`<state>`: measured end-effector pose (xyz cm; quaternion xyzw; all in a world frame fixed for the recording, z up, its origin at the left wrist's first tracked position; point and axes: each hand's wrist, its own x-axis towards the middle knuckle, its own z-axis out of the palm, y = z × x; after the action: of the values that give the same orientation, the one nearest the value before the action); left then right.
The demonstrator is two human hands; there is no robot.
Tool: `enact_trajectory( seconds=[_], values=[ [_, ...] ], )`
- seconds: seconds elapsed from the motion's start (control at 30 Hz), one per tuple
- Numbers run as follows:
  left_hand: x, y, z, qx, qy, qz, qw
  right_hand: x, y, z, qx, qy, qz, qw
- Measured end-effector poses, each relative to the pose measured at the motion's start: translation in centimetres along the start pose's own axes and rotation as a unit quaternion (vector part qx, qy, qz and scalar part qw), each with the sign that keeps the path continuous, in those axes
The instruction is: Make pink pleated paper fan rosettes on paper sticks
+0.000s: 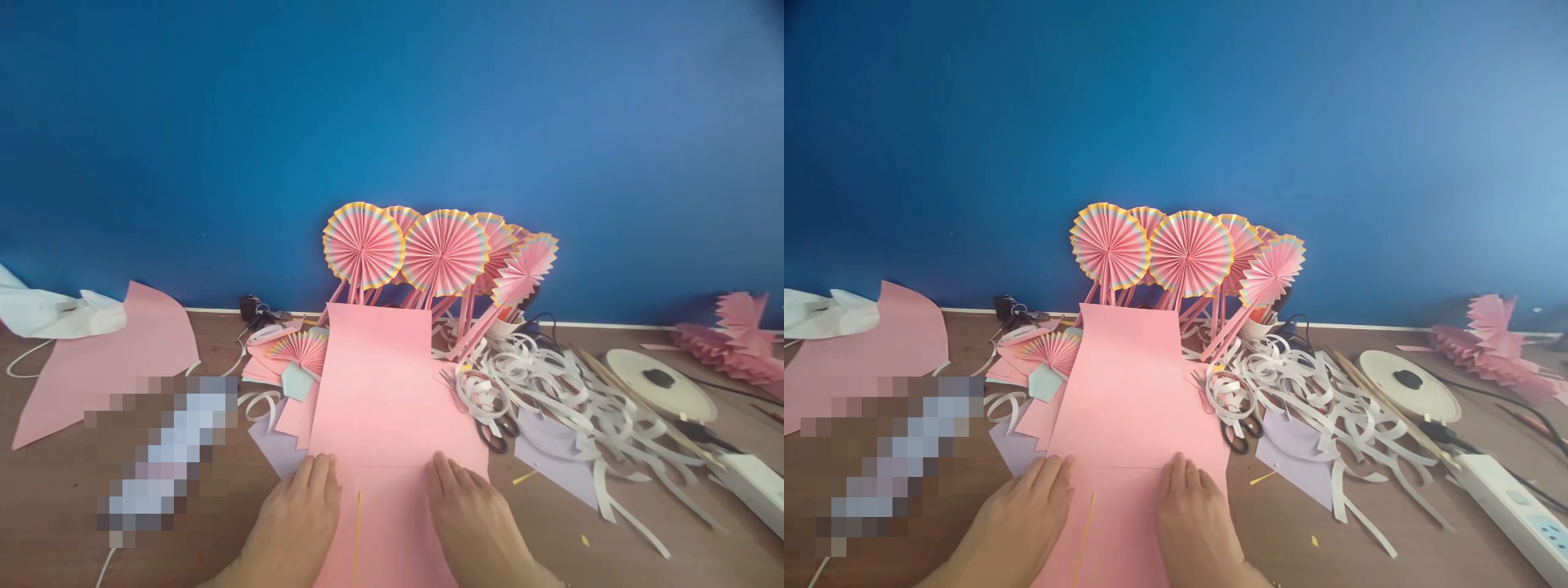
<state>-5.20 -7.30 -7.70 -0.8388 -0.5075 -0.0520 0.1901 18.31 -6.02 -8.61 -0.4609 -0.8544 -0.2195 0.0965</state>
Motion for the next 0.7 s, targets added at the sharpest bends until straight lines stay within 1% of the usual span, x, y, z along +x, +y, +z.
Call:
enact_trajectory(
  seconds=[0.07, 0.1, 0.17, 0.3, 0.37, 0.47, 0.57, 0.7],
  values=[
    [0.6, -0.7, -0.2, -0.027, -0.027, 0.005, 0.999, 1.0, 0.8, -0.5, 0.031, -0.022, 0.0, 0.999],
    [0.9, -1.1, -0.2, -0.044, -0.041, 0.007, 0.998, 1.5, 1.3, -0.6, 0.043, -0.023, -0.005, 0.999],
    [1.4, -1.8, -0.1, -0.083, -0.049, 0.012, 0.995, 2.1, 2.0, -0.7, 0.057, -0.009, -0.018, 0.998],
    [1.8, -2.6, 0.4, -0.151, -0.029, 0.058, 0.986, 2.3, 2.9, -0.4, 0.068, 0.017, -0.056, 0.996],
    [1.9, -2.7, 0.6, -0.172, -0.012, 0.076, 0.982, 2.2, 3.0, -0.2, 0.074, 0.014, -0.071, 0.995],
    [2.1, -2.8, 0.5, -0.177, 0.005, 0.081, 0.981, 2.3, 3.2, -0.2, 0.086, 0.01, -0.076, 0.993],
    [2.4, -3.0, 0.5, -0.17, 0.023, 0.084, 0.982, 2.8, 3.3, -0.4, 0.108, -0.001, -0.056, 0.993],
    [2.5, -3.2, 0.7, -0.183, 0.038, 0.077, 0.979, 3.4, 3.5, -0.5, 0.172, -0.036, 0.004, 0.984]
  ],
)
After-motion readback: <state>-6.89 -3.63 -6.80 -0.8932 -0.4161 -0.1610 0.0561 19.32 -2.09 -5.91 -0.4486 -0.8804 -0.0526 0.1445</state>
